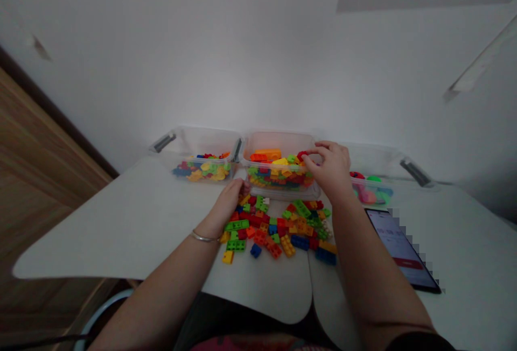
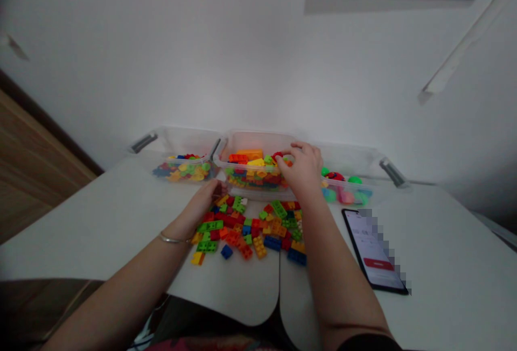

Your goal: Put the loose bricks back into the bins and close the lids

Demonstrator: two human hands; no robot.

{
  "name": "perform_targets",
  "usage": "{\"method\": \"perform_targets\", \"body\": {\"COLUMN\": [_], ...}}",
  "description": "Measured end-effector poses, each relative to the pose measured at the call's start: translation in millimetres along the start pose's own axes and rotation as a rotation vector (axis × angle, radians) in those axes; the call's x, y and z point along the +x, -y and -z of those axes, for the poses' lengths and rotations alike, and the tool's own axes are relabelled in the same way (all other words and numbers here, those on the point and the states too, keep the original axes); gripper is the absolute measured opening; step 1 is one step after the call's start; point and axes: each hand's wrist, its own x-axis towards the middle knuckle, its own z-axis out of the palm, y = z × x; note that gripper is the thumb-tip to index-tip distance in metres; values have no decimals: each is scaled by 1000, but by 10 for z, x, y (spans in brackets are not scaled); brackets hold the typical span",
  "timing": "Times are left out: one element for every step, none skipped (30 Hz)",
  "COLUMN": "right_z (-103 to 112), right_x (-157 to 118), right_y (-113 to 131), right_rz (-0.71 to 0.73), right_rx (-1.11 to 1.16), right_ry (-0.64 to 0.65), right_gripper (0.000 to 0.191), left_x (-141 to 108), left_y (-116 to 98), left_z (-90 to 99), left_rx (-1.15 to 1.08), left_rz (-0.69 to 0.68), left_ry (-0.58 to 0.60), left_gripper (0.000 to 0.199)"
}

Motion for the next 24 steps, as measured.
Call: {"method": "perform_targets", "body": {"right_z": [-2, -2, 0, 4, 9, 14, 19, 23, 26, 28, 28, 28, 28, 27, 27, 26, 26, 26, 25, 24, 24, 25, 29, 38], "right_x": [1, 2, 4, 5, 7, 8, 10, 11, 13, 15, 16, 18, 20, 21, 23, 23, 24, 23, 22, 20, 19, 17, 16, 16], "right_y": [-2, -3, -2, 0, 3, 6, 9, 12, 14, 15, 15, 15, 13, 12, 10, 9, 8, 7, 6, 6, 6, 7, 10, 16], "right_rz": [-2, -4, -4, -5, -5, -6, -6, -7, -9, -11, -12, -13, -12, -11, -9, -9, -10, -11, -14, -16, -16, -15, -12, -7], "right_rx": [1, 3, 4, 5, 5, 5, 4, 2, 2, 2, 2, 2, 2, 1, -2, -5, -9, -13, -17, -22, -25, -28, -28, -27], "right_ry": [-1, 0, 5, 13, 24, 36, 46, 53, 55, 57, 59, 61, 65, 70, 77, 82, 87, 91, 93, 94, 96, 96, 94, 86], "right_gripper": [25, 25, 25, 25, 25, 25, 25, 25, 25, 25, 26, 26, 26, 26, 26, 26, 26, 26, 25, 25, 25, 24, 24, 24], "left_x": [-12, -23, -33, -41, -48, -53, -56, -59, -59, -58, -54, -47, -36, -23, -9, 5, 18, 29, 35, 38, 37, 33, 27, 20], "left_y": [-10, -22, -34, -46, -58, -69, -79, -89, -98, -107, -115, -122, -127, -132, -134, -135, -135, -133, -129, -124, -118, -111, -103, -95], "left_z": [-13, -27, -41, -57, -74, -92, -107, -116, -117, -106, -83, -47, -2, 50, 104, 155, 200, 237, 265, 285, 297, 304, 308, 309], "left_rx": [-20, -37, -53, -71, -90, -107, -118, -122, -115, -85, -27, 58, 178, 324, 465, 581, 663, 722, 767, 808, 854, 905, 957, 1004], "left_rz": [2, 10, 25, 45, 64, 77, 76, 56, 22, -22, -72, -126, -174, -213, -247, -256, -251, -245, -237, -227, -214, -197, -177, -159], "left_ry": [19, 44, 71, 97, 126, 155, 181, 198, 202, 197, 181, 156, 128, 96, 80, 78, 74, 69, 73, 78, 81, 81, 74, 62], "left_gripper": [44, 45, 47, 50, 53, 56, 59, 61, 61, 59, 54, 48, 42, 35, 31, 29, 28, 28, 29, 29, 29, 28, 27, 27]}}
